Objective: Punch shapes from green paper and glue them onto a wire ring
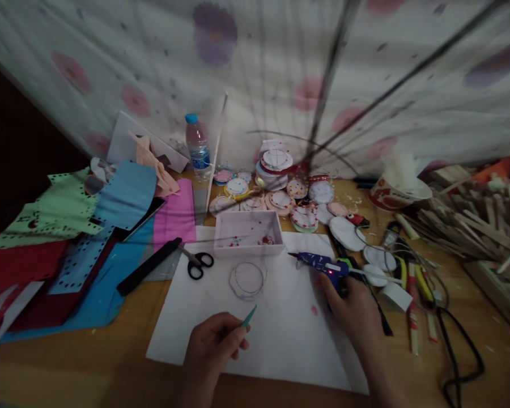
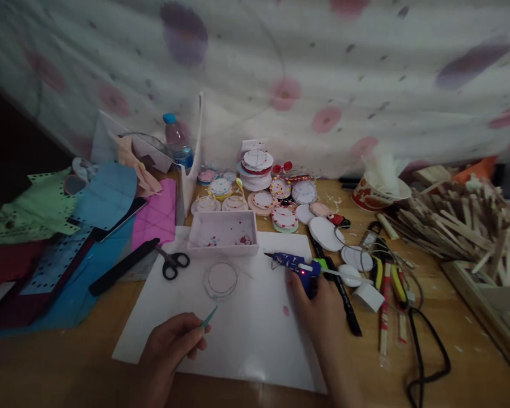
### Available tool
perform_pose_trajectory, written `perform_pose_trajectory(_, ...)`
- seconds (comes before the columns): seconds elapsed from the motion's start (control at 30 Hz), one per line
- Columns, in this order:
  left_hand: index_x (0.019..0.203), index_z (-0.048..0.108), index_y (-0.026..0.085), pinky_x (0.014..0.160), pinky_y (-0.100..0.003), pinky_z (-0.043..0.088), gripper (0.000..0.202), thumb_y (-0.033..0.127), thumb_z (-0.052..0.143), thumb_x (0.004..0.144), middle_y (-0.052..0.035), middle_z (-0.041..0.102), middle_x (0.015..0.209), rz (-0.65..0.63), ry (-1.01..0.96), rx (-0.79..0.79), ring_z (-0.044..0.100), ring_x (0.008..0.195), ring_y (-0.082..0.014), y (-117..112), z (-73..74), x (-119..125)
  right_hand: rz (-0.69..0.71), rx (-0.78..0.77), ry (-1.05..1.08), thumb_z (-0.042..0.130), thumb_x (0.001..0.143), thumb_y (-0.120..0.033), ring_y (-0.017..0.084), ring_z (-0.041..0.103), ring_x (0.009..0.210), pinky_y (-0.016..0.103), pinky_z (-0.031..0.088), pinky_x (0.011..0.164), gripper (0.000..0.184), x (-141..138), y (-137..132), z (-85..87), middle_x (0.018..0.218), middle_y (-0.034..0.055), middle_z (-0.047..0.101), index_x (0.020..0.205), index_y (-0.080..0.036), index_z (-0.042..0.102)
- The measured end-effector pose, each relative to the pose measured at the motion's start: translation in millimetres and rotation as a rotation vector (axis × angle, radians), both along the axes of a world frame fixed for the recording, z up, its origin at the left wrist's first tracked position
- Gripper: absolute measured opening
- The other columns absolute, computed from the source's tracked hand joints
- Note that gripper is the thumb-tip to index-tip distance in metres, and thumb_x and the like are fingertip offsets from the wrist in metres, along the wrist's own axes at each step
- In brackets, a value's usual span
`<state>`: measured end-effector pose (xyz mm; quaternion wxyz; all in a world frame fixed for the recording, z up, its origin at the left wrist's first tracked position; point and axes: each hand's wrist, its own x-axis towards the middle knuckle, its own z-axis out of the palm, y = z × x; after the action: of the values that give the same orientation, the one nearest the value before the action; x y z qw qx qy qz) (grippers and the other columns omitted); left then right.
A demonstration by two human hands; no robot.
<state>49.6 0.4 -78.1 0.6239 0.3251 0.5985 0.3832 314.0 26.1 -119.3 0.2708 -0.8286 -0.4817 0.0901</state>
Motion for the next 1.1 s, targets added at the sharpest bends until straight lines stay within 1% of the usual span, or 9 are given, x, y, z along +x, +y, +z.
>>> perform_pose_trajectory(0.1,0.057,0.068,0.016,0.049,-0.021,0.038,0.016,0.031,0.069,0.063,-0.0007,0.061,0.049,-0.006,-0.067,-0.057,0.049,0.047,-0.0108,-4,-8.2,4,-0.038,0.264,-0.193,0.059,0.077,-0.040,0.036,0.055,0.090,0.046,0.044,0.073,0.034,-15,-13,9.7,0.088,0.0182,0.058,0.093,-0.011,0.059)
perform_pose_trajectory(0.13,0.055,0.067,0.016,0.050,-0.021,0.039,0.017,0.031,0.068,0.064,-0.0003,0.061,0.050,-0.007,-0.091,-0.076,0.050,0.048,-0.0108,-4,-10.5,6,0.030,0.390,-0.241,0.059,0.079,-0.033,0.032,0.055,0.087,0.044,0.045,0.072,0.029,-25,-20,11.6,0.090,0.0160,0.057,0.098,-0.012,0.058)
perform_pose_trajectory(0.23,0.059,0.067,0.017,0.056,-0.022,0.042,0.018,0.034,0.068,0.066,0.0001,0.061,0.054,-0.010,-0.157,-0.127,0.053,0.054,-0.0123,-6,-14.6,14,0.474,0.629,-0.221,0.060,0.080,-0.018,0.023,0.054,0.076,0.035,0.047,0.064,0.017,-63,-44,9.2,0.083,0.0083,0.055,0.096,-0.017,0.054)
perform_pose_trajectory(0.3,0.065,0.069,0.018,0.056,-0.023,0.043,0.018,0.036,0.069,0.067,-0.0004,0.062,0.058,-0.010,-0.222,-0.168,0.056,0.057,-0.0142,-7,-14.7,21,0.748,0.593,-0.204,0.054,0.082,-0.011,0.019,0.052,0.069,0.032,0.046,0.060,0.015,-86,-54,3.0,0.081,0.0058,0.056,0.095,-0.018,0.054)
perform_pose_trajectory(0.37,0.069,0.069,0.019,0.057,-0.025,0.046,0.018,0.037,0.070,0.065,-0.0019,0.064,0.064,0.008,-0.284,-0.181,0.059,0.063,-0.0172,-8,-13.4,28,0.873,0.559,-0.189,0.051,0.084,-0.009,0.018,0.050,0.065,0.031,0.044,0.056,0.015,-102,-57,-2.9,0.079,0.0062,0.058,0.097,-0.016,0.054)
perform_pose_trajectory(0.57,0.062,0.064,0.021,0.058,-0.027,0.048,0.015,0.034,0.071,0.064,-0.0022,0.061,0.064,0.056,-0.274,-0.076,0.059,0.067,-0.0199,-8,-9.6,39,0.974,0.642,-0.239,0.047,0.087,-0.007,0.018,0.048,0.060,0.030,0.038,0.052,0.011,-98,-38,-2.8,0.069,0.0048,0.060,0.090,-0.015,0.054)
perform_pose_trajectory(0.83,0.053,0.053,0.019,0.054,-0.023,0.037,0.021,0.028,0.062,0.069,0.0037,0.043,0.055,-0.085,-0.217,-0.070,0.043,0.055,-0.0128,2,-8.1,47,1.088,0.777,-0.276,0.045,0.085,-0.005,0.015,0.036,0.049,0.030,0.025,0.048,0.026,-87,-21,5.9,0.049,-0.0014,0.048,0.064,-0.020,0.048)
perform_pose_trajectory(0.97,0.057,0.059,0.018,0.060,-0.024,0.038,0.025,0.034,0.057,0.077,0.0035,0.046,0.056,-0.227,-0.063,-0.039,0.046,0.058,-0.0138,10,0.7,44,1.029,0.745,-0.121,0.049,0.078,-0.003,0.013,0.033,0.047,0.028,0.019,0.046,0.028,-78,-18,-5.7,0.048,-0.0059,0.038,0.061,-0.023,0.039)
perform_pose_trajectory(1.1,0.067,0.065,0.019,0.070,-0.026,0.044,0.034,0.032,0.042,0.089,-0.0016,0.057,0.070,-0.409,0.213,0.222,0.056,0.072,-0.0176,12,-1.8,29,0.823,0.617,0.149,0.047,0.076,-0.001,0.012,0.032,0.044,0.026,0.021,0.043,0.028,-68,-17,-17.4,0.054,-0.0077,0.031,0.069,-0.025,0.033)
